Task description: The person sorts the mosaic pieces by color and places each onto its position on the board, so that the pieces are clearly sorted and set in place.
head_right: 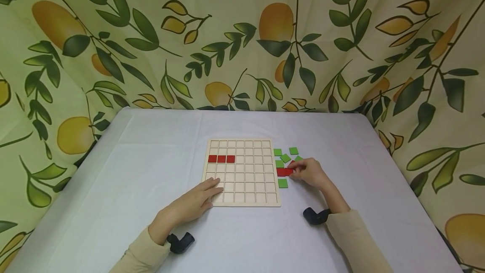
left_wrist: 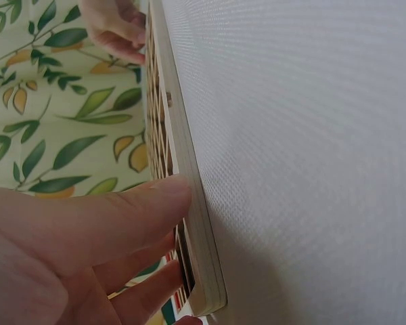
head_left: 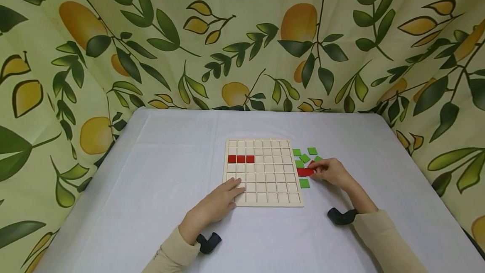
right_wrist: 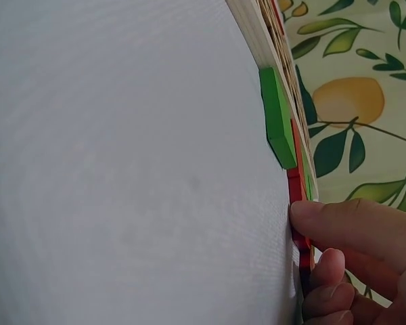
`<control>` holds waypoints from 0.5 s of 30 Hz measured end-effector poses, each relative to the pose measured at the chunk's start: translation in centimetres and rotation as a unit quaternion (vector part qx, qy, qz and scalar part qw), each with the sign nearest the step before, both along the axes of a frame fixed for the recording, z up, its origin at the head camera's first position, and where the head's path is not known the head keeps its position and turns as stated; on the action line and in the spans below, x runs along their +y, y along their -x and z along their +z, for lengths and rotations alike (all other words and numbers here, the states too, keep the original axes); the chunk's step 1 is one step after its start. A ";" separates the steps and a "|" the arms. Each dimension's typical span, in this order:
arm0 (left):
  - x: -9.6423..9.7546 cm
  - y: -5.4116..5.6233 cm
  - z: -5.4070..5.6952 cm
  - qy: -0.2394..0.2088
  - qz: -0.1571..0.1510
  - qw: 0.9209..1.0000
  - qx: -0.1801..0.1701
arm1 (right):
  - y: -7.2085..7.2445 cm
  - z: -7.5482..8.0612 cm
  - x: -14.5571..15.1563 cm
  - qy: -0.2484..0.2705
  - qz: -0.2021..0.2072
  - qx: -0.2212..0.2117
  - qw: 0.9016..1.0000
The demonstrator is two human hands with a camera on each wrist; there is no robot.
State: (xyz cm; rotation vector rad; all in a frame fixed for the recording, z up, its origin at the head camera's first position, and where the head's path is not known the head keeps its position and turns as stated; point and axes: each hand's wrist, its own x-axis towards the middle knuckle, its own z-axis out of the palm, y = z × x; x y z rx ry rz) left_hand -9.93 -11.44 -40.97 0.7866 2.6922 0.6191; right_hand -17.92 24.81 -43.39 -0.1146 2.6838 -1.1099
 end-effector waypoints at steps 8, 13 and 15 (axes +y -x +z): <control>0.0 0.0 -0.1 0.003 0.001 1.000 -0.001 | 0.1 -0.2 0.2 0.002 -0.001 -0.006 1.000; 0.0 0.1 -0.1 0.002 0.001 1.000 -0.002 | 0.1 0.1 0.3 -0.001 0.000 -0.002 1.000; 0.0 0.1 -0.1 0.001 0.001 1.000 -0.001 | 0.1 0.2 0.3 -0.002 -0.001 -0.001 1.000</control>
